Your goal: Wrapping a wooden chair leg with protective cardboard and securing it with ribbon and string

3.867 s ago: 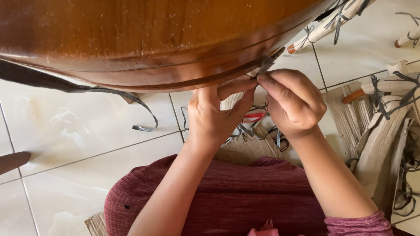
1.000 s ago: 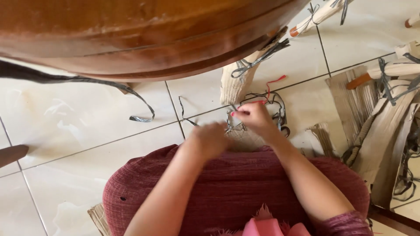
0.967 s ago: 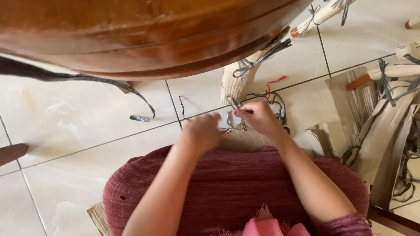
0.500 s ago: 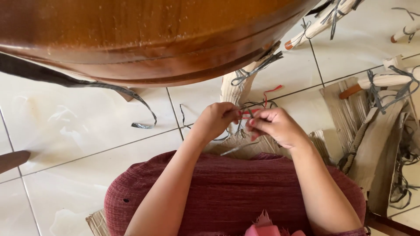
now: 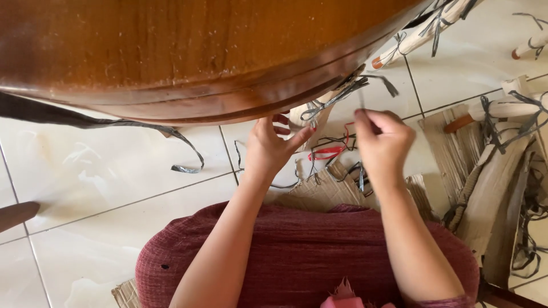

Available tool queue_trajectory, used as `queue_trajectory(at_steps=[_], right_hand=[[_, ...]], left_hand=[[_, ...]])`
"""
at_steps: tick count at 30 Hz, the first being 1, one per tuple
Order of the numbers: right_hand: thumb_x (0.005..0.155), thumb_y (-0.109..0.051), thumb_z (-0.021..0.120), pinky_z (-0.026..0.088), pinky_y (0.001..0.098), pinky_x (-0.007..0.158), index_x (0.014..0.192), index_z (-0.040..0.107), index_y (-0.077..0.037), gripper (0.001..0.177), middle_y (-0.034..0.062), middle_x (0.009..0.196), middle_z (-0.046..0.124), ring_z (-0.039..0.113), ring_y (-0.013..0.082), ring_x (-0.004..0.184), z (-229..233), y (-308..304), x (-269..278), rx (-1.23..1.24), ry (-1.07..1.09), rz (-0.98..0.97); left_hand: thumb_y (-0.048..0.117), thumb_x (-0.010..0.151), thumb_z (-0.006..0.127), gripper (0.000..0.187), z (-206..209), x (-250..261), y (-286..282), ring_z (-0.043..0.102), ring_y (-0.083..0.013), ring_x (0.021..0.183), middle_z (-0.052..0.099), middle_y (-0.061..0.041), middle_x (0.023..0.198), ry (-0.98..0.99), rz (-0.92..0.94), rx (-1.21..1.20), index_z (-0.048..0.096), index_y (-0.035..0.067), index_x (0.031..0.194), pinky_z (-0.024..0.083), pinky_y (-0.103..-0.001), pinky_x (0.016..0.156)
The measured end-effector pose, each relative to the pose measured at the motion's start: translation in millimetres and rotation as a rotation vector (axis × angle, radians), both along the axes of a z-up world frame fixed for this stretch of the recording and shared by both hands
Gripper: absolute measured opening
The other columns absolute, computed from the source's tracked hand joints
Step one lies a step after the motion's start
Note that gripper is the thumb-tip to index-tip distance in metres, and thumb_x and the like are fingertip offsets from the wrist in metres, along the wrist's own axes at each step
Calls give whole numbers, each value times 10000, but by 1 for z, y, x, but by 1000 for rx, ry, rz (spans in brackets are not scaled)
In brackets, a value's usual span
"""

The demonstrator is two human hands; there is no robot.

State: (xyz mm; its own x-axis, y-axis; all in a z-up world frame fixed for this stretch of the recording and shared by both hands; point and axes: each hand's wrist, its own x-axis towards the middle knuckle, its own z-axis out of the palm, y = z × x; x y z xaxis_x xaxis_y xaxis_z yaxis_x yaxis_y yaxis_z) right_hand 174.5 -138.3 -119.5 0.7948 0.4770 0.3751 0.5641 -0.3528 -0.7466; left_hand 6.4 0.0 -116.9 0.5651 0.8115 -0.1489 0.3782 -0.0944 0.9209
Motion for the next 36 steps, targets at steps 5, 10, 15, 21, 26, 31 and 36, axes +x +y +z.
queue_trajectory(at_steps=[5,10,15,21,26,31,36], right_hand=[[926,39,638,512,445,581,996,748,-12,140,154,769,605,660,373,719,11,39,-43,-15,-296,211],[884,70,573,573,448,719,1184,664,8,319,147,992,555,648,411,904,-22,54,-54,6,-242,206],[770,115,546,590,490,824,1250,640,40,495,221,1152,518,642,468,986,5,63,-51,27,177,305],[774,92,633,557,468,684,1104,672,26,339,183,924,547,618,343,852,-37,64,2,-78,234,525],[780,112,709,530,365,513,863,670,-28,168,109,681,587,592,250,555,-29,70,17,-142,136,795],[765,60,666,525,384,576,849,664,-33,125,34,662,452,476,159,574,-37,57,3,-148,342,639],[774,-43,762,452,284,532,838,652,-51,127,-22,609,452,455,83,567,-4,44,-23,-71,371,468]], left_hand=[[323,753,923,629,-23,7,-1,775,-297,764,722,-148,945,-162,71,-27,592,12,1188,653,-371,663],[291,715,926,602,-43,8,6,722,-265,803,682,-126,976,-223,99,15,594,24,1139,599,-380,645],[295,809,737,842,-58,8,21,542,-425,1350,533,-257,1465,-213,33,-596,410,15,1533,446,-583,1089],[405,917,622,346,-97,19,35,493,-105,802,534,86,948,-815,11,-841,655,189,1185,372,-259,707],[49,1041,434,195,-113,-6,43,581,-234,950,594,-82,931,-329,-125,-212,619,13,1089,492,-427,942],[252,1091,497,310,-130,3,49,629,-212,996,632,-38,1061,-904,362,-1068,550,69,1336,418,-489,1143],[224,1100,459,230,-37,-38,26,608,-163,851,386,12,687,-674,400,-962,634,76,1080,508,-411,1056]])
